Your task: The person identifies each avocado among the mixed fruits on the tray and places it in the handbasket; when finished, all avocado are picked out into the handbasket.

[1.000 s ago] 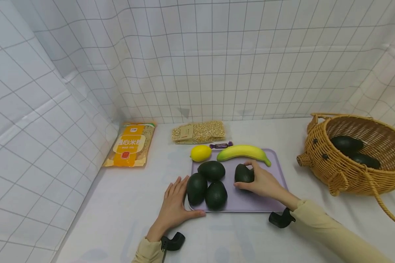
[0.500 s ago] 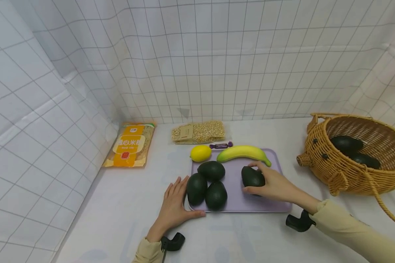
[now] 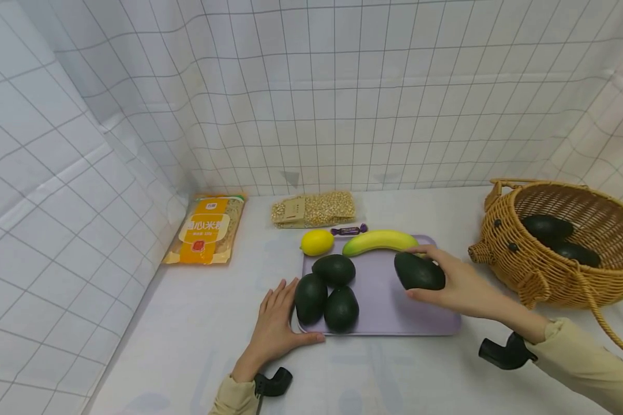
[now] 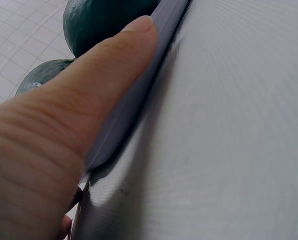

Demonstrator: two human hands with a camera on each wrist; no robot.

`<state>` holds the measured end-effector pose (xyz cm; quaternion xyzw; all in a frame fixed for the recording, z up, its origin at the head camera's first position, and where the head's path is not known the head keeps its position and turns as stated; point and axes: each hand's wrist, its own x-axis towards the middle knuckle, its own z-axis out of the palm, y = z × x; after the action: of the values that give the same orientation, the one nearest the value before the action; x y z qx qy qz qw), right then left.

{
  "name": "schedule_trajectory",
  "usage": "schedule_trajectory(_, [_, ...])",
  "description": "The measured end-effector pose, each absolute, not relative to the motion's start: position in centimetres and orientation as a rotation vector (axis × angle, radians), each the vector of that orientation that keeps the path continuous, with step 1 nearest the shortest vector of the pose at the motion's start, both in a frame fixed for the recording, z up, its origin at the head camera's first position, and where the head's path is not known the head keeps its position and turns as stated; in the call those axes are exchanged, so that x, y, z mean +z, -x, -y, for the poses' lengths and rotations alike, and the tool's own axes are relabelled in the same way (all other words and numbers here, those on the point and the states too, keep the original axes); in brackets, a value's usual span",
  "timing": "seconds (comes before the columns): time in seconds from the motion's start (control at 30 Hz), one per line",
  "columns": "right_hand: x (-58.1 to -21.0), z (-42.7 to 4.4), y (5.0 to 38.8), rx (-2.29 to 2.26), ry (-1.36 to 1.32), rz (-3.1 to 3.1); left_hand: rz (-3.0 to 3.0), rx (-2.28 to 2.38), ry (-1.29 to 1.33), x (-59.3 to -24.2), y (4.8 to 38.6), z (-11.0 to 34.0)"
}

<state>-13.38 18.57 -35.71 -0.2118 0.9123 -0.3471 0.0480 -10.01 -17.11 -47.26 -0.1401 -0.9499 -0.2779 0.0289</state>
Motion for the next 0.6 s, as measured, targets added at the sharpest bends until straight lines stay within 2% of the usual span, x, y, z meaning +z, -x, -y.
schedule_trajectory(0.6, [-32.4,-22.0,13.5,-1.160,0.732,-2.957,2.916,-0.859,0.448,-47.2,10.0,17.1])
